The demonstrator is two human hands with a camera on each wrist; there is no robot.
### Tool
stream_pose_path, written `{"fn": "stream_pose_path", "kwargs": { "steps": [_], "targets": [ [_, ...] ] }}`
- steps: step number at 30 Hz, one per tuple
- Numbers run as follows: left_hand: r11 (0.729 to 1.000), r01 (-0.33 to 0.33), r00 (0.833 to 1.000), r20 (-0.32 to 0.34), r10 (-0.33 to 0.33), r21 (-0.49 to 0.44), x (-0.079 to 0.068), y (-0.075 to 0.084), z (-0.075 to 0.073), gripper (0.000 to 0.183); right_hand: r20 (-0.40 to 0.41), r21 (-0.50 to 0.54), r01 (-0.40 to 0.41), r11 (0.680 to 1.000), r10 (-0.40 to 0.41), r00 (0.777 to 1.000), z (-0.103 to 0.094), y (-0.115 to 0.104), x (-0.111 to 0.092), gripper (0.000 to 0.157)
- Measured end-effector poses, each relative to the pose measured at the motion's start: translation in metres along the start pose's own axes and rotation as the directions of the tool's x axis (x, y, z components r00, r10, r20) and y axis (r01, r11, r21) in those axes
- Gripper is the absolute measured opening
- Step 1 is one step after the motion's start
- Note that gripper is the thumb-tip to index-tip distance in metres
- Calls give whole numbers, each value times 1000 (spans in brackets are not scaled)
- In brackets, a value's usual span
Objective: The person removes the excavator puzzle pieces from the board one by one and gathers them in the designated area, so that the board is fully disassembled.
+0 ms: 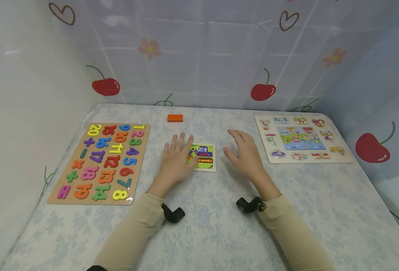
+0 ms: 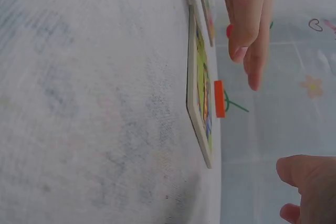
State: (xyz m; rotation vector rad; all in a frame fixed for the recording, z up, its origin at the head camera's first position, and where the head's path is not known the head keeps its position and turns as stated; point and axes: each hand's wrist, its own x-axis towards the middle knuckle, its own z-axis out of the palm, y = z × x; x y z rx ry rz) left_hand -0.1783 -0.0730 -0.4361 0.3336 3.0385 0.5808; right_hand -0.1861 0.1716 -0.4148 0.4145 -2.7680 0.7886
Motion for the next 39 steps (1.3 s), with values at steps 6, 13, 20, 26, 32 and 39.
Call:
{"fn": "stream_pose_path", "kwargs": {
  "steps": [6,13,20,26,32,39],
  "targets": [
    [999,-2,999,34,3,-33,4,1,12,73,81,35,-23,999,20,996,15,3,10,49],
    [999,-45,998,34,44,5,9,-1,28,64,185,24,-47,999,42,982,29,-1,23,36],
    [994,-73,997,35,71,81,9,-2,38,63,234,-29,-53,998,58,970,42,0,31,34],
    [994,-70,997,22,68,88,6,0,39,64,244,-63,-41,997,55,968,44,-3,33,32],
    [994,-68,998,13,67,88,3,-1,39,64,256,-74,-51,996,69,964,48,-3,35,30],
    [995,-55,998,9,55,78,2,-2,39,65,279,-73,-80,994,98,955,53,-2,42,26]
  ]
}}
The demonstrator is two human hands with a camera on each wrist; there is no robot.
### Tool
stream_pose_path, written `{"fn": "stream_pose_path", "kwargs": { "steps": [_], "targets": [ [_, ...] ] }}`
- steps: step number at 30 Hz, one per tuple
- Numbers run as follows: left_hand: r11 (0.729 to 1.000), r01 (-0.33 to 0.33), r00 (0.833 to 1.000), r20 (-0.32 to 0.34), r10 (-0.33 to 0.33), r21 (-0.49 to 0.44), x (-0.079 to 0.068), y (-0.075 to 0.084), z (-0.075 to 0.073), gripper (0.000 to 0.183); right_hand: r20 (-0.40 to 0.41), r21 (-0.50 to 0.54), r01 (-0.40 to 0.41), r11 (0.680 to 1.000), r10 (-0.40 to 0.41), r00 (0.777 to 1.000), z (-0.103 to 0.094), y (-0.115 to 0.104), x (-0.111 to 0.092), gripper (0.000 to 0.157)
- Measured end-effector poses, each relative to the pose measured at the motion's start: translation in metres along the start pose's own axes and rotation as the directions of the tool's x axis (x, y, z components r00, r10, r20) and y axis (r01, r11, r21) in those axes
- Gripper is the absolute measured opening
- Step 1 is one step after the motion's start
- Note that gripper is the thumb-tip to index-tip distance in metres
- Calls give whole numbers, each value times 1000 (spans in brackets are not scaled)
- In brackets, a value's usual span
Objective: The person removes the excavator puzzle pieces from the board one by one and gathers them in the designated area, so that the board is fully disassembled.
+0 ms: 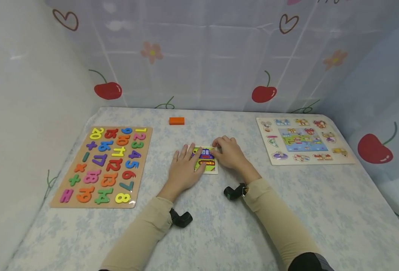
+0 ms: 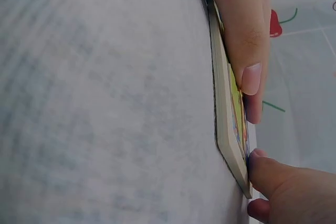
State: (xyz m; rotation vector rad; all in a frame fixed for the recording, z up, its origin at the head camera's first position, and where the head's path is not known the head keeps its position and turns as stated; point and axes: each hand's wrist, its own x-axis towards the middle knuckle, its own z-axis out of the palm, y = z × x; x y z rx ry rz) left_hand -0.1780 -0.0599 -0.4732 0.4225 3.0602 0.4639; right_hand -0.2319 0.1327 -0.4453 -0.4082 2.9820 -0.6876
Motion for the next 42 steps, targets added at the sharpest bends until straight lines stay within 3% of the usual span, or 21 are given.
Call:
{"fn": "stream_pose_path", "kwargs": {
  "steps": [17,42],
  "targets": [
    [1000,10,1000,-12,-10,-9,2,-1,1,68,72,41,53,998,-56,996,-7,4,4,21],
    [1000,13,1000,-7,-13,-11,2,-2,2,65,201,113,58,992,-80,976,-13,3,10,20]
  ]
}}
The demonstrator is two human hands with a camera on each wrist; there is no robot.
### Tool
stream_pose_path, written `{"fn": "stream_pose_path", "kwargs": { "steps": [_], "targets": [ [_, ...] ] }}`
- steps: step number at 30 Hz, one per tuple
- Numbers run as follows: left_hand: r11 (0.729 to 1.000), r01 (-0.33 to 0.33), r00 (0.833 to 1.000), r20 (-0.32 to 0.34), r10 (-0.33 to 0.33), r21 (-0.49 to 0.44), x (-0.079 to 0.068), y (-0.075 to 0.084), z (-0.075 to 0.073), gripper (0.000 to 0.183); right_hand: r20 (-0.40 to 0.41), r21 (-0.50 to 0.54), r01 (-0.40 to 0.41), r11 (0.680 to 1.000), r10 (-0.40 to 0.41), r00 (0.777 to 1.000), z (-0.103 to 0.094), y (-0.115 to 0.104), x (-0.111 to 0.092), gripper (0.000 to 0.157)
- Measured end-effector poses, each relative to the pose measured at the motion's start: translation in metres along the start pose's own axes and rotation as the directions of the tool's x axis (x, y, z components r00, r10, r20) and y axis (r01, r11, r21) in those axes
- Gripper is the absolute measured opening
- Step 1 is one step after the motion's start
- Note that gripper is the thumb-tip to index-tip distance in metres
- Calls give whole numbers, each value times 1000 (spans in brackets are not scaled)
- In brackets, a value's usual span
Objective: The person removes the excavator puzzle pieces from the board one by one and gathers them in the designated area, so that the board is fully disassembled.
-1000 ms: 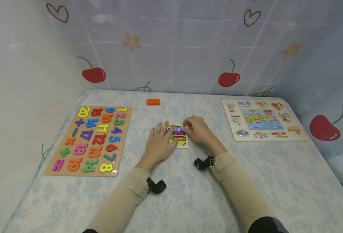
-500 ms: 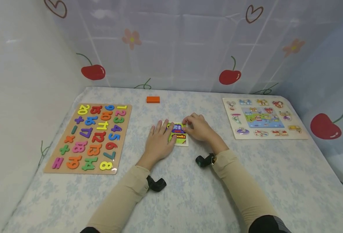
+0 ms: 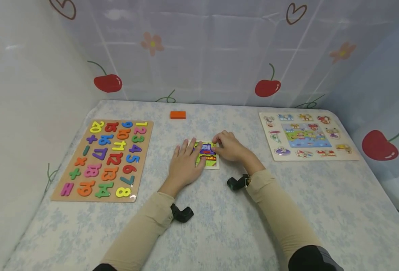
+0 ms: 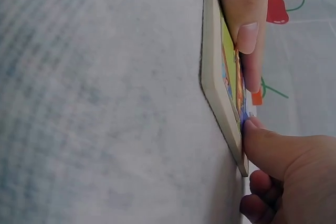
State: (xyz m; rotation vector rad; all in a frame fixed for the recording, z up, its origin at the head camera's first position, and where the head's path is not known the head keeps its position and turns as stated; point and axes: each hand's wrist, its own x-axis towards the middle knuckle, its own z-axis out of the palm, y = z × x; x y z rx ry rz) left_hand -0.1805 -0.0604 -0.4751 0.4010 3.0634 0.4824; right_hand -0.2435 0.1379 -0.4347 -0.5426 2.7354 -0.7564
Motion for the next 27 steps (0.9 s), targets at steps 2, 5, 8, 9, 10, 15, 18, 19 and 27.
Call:
{"fn": "stream_pose_path", "kwargs": {
  "steps": [2,5,8,9,10,15,18,19,27],
  "targets": [
    [1000,0,1000,4,0,4,0,0,0,65,-5,17,2,1000,-2,1000,0,0,1,21],
    [1000,1,1000,8,-1,6,-1,0,-1,66,-28,51,12,999,-11,1000,2,1,1,19],
    [1000,0,1000,7,0,5,-1,0,-2,66,-63,98,43,994,-37,997,4,1,2,16],
    [1000,-1,1000,7,1,5,-1,0,-2,66,-74,111,52,992,-44,996,4,0,2,16],
    [1000,0,1000,6,0,6,-1,0,-2,66,-85,118,60,991,-50,995,4,0,3,16],
    [1000,2,1000,5,-2,11,-1,0,-1,67,-77,64,13,998,-8,997,2,-3,1,26],
    [1000,5,1000,5,-5,10,-1,0,-2,67,-46,9,-8,1000,9,999,0,-5,1,31],
    [1000,7,1000,5,-7,10,-1,0,-2,67,-38,-2,-8,1000,8,999,0,-5,1,32],
    [1000,6,1000,-2,-6,1,-2,1,-3,66,19,-27,-8,1000,8,1000,-4,-5,3,30]
  ]
}}
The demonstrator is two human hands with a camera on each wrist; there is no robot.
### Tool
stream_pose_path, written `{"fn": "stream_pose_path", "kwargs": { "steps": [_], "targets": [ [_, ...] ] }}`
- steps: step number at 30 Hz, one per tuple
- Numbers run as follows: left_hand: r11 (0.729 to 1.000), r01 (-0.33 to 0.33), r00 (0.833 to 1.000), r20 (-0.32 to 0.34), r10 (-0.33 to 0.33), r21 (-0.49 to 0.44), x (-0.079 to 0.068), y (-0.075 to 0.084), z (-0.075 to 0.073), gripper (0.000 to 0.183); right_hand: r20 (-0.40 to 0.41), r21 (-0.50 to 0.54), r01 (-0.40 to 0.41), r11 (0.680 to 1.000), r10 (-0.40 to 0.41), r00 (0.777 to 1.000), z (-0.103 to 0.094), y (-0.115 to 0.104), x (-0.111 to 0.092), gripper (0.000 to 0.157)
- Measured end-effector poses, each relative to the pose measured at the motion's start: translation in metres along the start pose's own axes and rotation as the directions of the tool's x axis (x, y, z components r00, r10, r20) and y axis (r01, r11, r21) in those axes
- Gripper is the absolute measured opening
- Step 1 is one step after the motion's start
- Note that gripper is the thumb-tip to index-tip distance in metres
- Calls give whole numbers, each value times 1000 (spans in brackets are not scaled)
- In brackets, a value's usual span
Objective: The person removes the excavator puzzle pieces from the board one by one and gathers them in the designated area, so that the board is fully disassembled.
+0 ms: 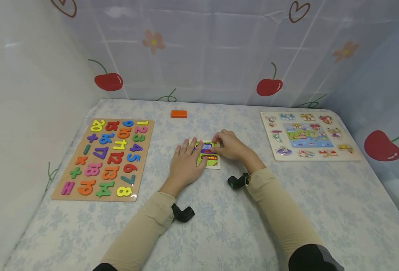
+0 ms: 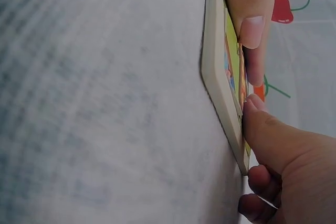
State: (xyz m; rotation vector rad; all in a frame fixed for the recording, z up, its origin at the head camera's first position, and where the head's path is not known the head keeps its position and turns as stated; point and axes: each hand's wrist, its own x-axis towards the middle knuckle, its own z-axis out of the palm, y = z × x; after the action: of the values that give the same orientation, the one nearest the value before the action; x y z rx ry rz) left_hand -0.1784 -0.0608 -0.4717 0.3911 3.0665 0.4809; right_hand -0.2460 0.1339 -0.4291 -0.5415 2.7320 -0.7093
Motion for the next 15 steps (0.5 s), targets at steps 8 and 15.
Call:
{"fn": "stream_pose_path", "kwargs": {
  "steps": [8,15],
  "targets": [
    [1000,5,1000,5,-5,-7,0,1,0,67,2,69,7,998,-7,1000,1,3,2,30],
    [1000,9,1000,4,-8,-12,0,2,-1,67,-95,206,54,977,-35,995,5,4,2,23]
  ]
}}
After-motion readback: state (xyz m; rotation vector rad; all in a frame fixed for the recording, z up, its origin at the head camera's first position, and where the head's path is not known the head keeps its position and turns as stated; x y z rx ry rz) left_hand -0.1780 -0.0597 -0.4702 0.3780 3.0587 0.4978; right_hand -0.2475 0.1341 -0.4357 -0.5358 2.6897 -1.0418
